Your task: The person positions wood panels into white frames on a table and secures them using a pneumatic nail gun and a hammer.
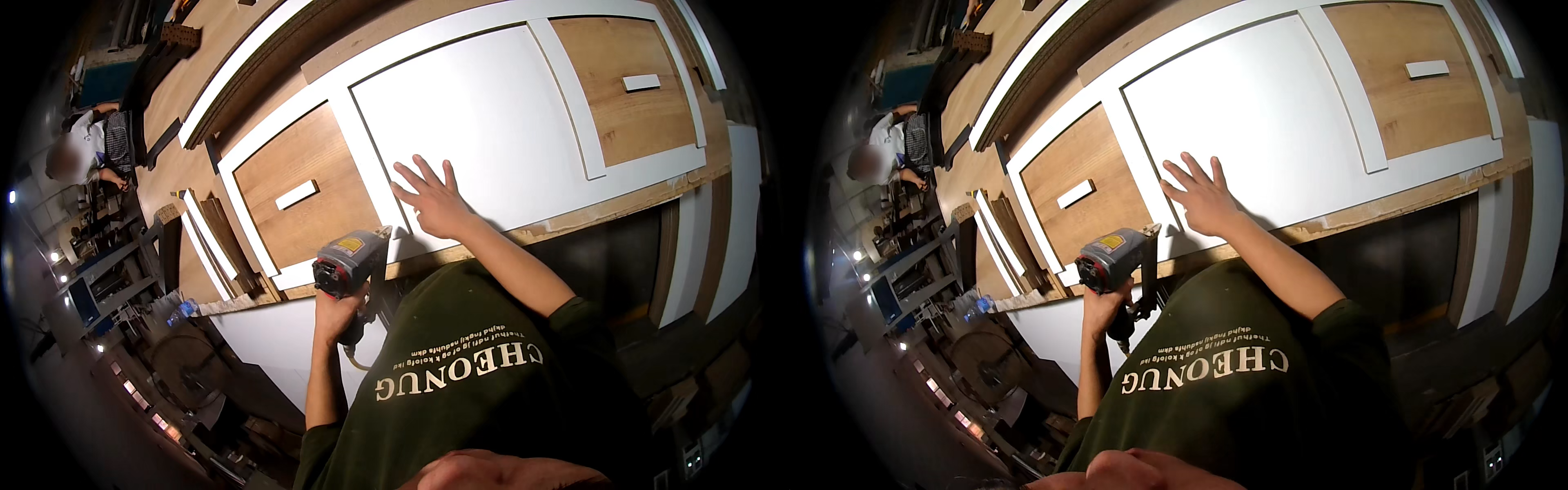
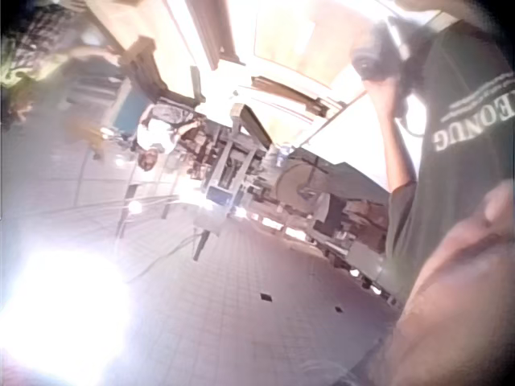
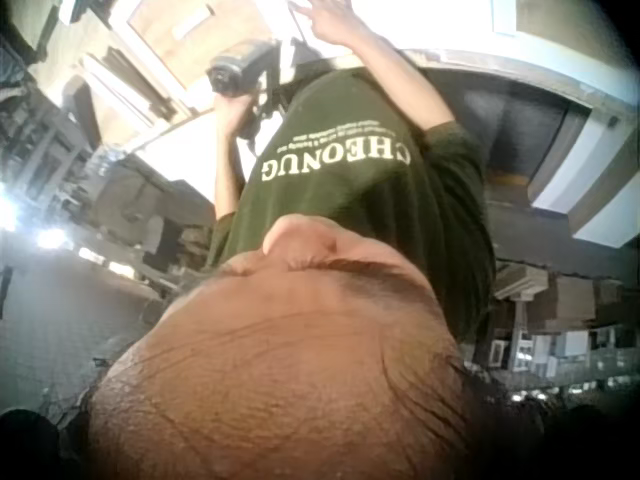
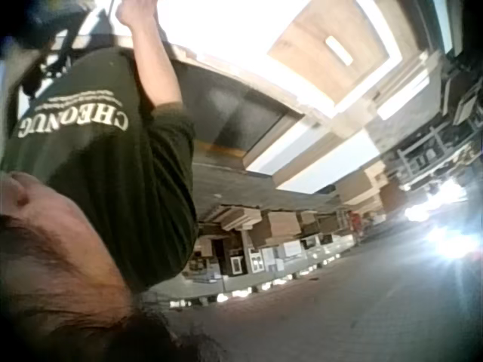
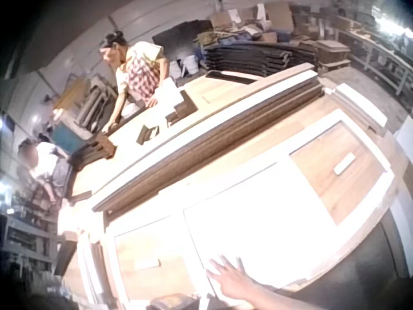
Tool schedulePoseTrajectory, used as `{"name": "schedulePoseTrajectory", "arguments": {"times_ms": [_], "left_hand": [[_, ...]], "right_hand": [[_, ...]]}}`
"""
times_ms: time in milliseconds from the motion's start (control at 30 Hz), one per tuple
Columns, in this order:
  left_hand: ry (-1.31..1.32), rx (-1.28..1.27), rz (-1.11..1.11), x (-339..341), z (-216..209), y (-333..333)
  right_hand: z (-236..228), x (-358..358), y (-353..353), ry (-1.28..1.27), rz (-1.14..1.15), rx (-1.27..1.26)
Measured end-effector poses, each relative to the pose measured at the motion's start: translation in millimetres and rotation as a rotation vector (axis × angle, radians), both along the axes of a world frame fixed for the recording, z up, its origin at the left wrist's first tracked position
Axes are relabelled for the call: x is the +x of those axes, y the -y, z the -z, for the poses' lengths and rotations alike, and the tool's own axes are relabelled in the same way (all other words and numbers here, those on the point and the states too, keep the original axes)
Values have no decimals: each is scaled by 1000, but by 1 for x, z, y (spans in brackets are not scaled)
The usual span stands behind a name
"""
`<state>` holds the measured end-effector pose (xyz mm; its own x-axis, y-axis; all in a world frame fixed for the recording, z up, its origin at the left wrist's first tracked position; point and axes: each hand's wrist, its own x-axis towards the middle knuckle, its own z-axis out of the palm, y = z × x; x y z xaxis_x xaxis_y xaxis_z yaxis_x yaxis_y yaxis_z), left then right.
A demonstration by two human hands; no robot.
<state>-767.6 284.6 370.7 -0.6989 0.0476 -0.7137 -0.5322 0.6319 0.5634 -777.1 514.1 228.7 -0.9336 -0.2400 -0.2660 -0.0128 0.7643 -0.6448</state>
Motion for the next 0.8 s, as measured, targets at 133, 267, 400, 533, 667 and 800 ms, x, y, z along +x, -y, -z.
{"name": "schedulePoseTrajectory", "arguments": {"times_ms": [133, 267, 400, 533, 667, 800], "left_hand": [[4, -31, 44, 11, 9, -5], [29, -80, 72, 12, 11, -11], [16, -73, 78, 12, 14, -13], [3, -97, 75, 11, 10, -20], [-18, -147, 127, 12, 12, -19], [-67, -131, 123, 18, 17, -4]], "right_hand": [[-3, -1, -2, 23, -16, -3], [-5, 0, -3, 32, -16, -5], [-4, 0, -3, 23, -16, -1], [-6, -1, -3, 64, -49, 18], [-5, -2, -1, 47, -26, 20], [-7, -2, -1, 33, -2, 14]]}}
